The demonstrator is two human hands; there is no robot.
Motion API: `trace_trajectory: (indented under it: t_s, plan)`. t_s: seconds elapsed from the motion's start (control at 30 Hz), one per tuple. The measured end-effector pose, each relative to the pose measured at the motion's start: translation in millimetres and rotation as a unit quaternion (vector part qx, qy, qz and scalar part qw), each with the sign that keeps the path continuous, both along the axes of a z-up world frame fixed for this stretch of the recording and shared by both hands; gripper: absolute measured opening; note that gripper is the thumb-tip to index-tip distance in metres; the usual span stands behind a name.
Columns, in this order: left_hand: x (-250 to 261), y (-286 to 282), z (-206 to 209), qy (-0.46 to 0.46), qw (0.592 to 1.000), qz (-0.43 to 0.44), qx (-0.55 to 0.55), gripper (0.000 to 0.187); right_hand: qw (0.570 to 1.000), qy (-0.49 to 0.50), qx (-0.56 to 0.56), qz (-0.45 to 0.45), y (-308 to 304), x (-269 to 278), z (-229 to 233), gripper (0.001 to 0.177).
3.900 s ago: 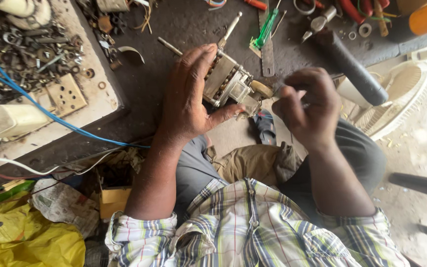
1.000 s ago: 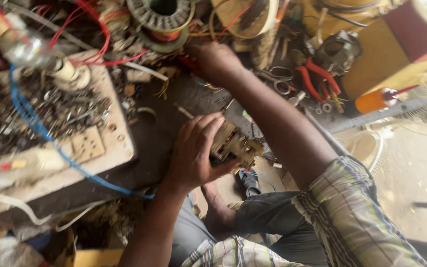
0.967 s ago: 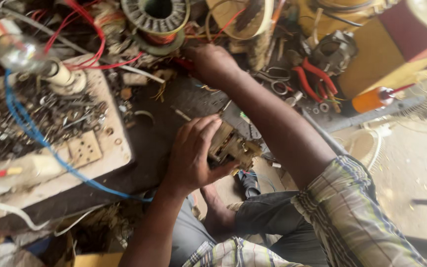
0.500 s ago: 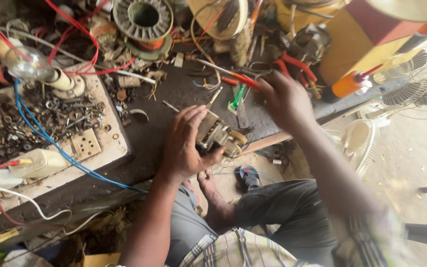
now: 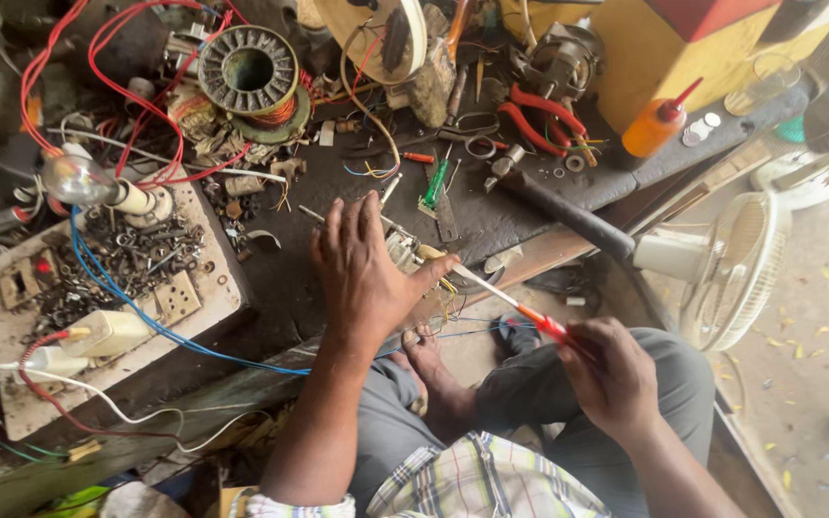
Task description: The person is repairing a small electric motor on a cluttered workbench. They use a screwdriver to adjust internal components and a hammer to tap the motor housing, while manipulating wires and the motor shaft.
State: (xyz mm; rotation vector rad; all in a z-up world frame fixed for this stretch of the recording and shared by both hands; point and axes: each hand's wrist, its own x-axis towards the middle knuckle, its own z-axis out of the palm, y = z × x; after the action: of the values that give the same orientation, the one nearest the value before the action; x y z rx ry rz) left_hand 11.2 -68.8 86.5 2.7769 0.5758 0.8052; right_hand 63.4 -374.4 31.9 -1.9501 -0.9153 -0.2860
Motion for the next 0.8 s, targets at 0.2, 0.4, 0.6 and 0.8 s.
trace_trajectory:
  t_s: [0.2, 0.4, 0.6, 0.8]
  plan:
    - [3, -3, -1, -0.013, 1.0, 0.003, -0.025, 0.113, 0.997, -0.069, 0.016, 0.015, 33, 8, 21, 0.03]
    - [2, 0, 3, 0.015, 0.999, -0.009, -0.042, 0.115, 0.995, -0.09, 0.003, 0.032, 41, 11, 21, 0.034]
    - [4, -2, 9, 0.027, 0.998, -0.015, -0.048, 0.116, 0.994, -0.096, -0.011, 0.047, 45, 13, 19, 0.034]
    - [4, -1, 8, 0.023, 0.998, -0.022, -0.047, 0.116, 0.994, -0.099, -0.011, 0.048, 48, 12, 19, 0.035]
